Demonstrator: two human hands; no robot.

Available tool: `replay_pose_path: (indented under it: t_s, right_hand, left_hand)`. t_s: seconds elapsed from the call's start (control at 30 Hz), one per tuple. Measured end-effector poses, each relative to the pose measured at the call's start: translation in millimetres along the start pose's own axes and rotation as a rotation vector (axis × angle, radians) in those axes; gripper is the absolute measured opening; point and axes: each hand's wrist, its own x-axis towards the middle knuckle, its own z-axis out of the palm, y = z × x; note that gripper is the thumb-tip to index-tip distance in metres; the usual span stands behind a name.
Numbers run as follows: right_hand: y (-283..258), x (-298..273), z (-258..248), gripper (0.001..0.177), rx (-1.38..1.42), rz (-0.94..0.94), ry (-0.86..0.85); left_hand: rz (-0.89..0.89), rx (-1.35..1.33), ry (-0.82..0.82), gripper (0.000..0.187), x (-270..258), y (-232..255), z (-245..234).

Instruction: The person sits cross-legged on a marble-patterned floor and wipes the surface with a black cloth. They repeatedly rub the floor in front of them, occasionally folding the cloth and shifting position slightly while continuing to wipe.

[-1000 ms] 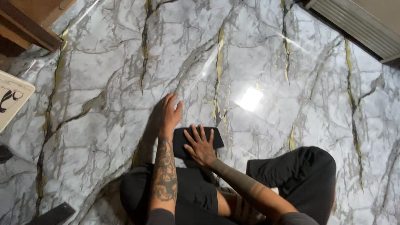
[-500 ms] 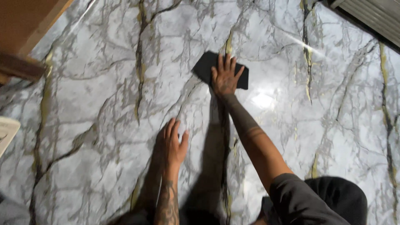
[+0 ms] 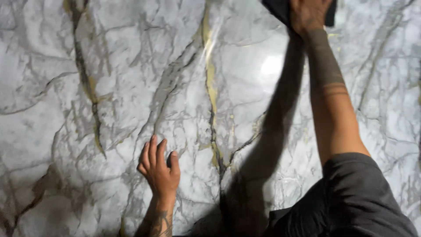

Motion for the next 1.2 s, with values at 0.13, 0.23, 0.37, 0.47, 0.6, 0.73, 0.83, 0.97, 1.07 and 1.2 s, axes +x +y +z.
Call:
replay_pose_path:
  t_s: [0.13,0.23,0.37,0.47,0.6,0.73,0.83,0.97,1.07,1.2]
  right_hand:
    - [58.6,-82.8,-90.9,0.049,0.410,0.473,-0.321]
    - [93.8,-178.1,-114.3,0.056,0.380,0.741,-0.496]
    - [97.6,-305.0,-126.7,0.062,0.163,0.667,-0.486]
    - [55.4,-382.5,-118.2,0.066,-0.531,0.450,-0.199]
    - [-37.9,-458.7,-132.6,0.096,-0.693,0.418,-0.027]
    - [-156.2,-437.2,-243.1,0.128,-0.611,0.337,-0.067]
    - [-240.2,-402.8,-334.4,0.133,-0.175,0.246,-0.162]
    - [-336.3,-344.9,-399.1,0.101,0.316,-0.029,-0.542]
    - [-377.7,-271.8,-447.8,0.083,0.537,-0.172,-0.638]
    - [-411.8,-191.7,-422.7,0.066,0.691,-0.145,-0.543]
  left_hand:
    - [0.010,-0.023,0.026,0.040,-3.2,-2.3,2.6]
    - [0.011,-0.067,0.006,0.042,-8.1,-7.0,-0.4]
    - [0.001,-0.104,-0.067,0.046,-8.8,-14.8,-7.5]
    - [0.035,-0.166,-0.005,0.045,-14.7,-24.6,2.1]
    - [0.119,-0.165,0.096,0.045,-21.6,-26.9,4.5]
    - [0.140,-0.173,0.133,0.040,-28.7,-42.7,32.0]
    - [0.121,-0.416,0.134,0.037,-31.5,-56.7,61.6]
    - [0.148,-0.421,0.204,0.035,-19.7,-62.3,44.2]
    - [0.091,-0.491,0.198,0.034,-19.0,-62.9,49.6]
    - [0.062,-0.688,0.080,0.039,-11.1,-53.2,7.8]
